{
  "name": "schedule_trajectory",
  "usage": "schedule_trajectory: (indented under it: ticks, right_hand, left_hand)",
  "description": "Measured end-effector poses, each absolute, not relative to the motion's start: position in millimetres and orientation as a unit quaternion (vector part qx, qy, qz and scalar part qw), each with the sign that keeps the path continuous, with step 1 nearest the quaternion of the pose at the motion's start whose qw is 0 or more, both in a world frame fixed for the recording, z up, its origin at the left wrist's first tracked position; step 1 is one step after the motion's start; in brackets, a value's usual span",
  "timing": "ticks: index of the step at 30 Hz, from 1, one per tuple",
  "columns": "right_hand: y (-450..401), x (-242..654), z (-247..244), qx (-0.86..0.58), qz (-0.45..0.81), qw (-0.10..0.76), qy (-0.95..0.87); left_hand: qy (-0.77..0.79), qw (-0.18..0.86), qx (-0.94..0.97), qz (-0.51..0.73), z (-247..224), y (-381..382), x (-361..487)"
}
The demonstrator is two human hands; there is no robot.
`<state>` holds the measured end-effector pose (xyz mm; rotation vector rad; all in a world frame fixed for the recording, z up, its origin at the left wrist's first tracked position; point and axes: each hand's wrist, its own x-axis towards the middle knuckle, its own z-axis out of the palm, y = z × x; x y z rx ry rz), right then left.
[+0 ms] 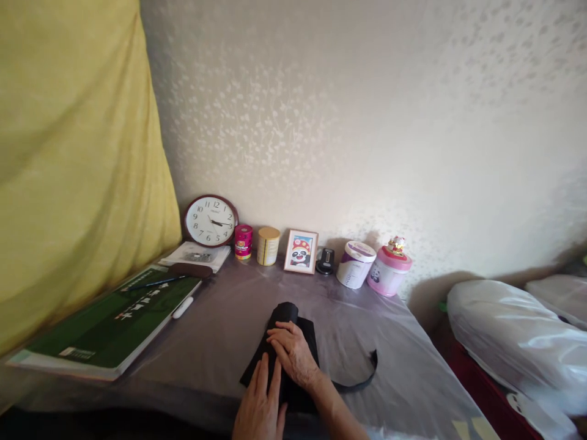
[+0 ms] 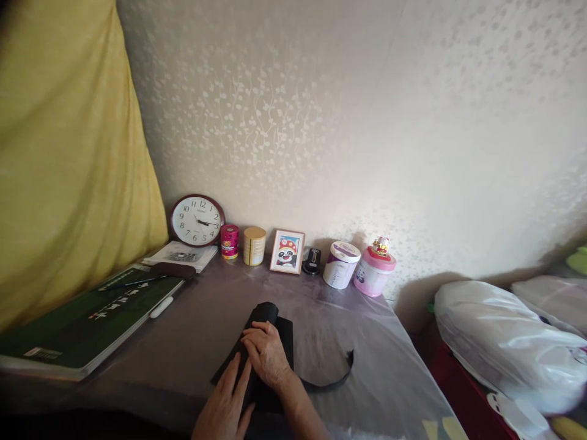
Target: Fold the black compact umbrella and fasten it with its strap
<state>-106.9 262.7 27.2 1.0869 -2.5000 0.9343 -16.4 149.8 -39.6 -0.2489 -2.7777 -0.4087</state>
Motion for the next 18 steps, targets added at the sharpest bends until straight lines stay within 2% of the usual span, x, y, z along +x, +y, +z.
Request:
schedule_trajectory:
  ticks: [13,18]
  right_hand:
    - [250,-178,24,0.315,0.272,0.09,-0.905]
    - [250,-198,19,0.202,0.28,0.059,-0.937]
  left_hand:
    - [-0.978,0.132,-0.071,-0.144,-42,151,-18]
    - [-0.977,0.119,-0.068,-0.162,-39,152,-17]
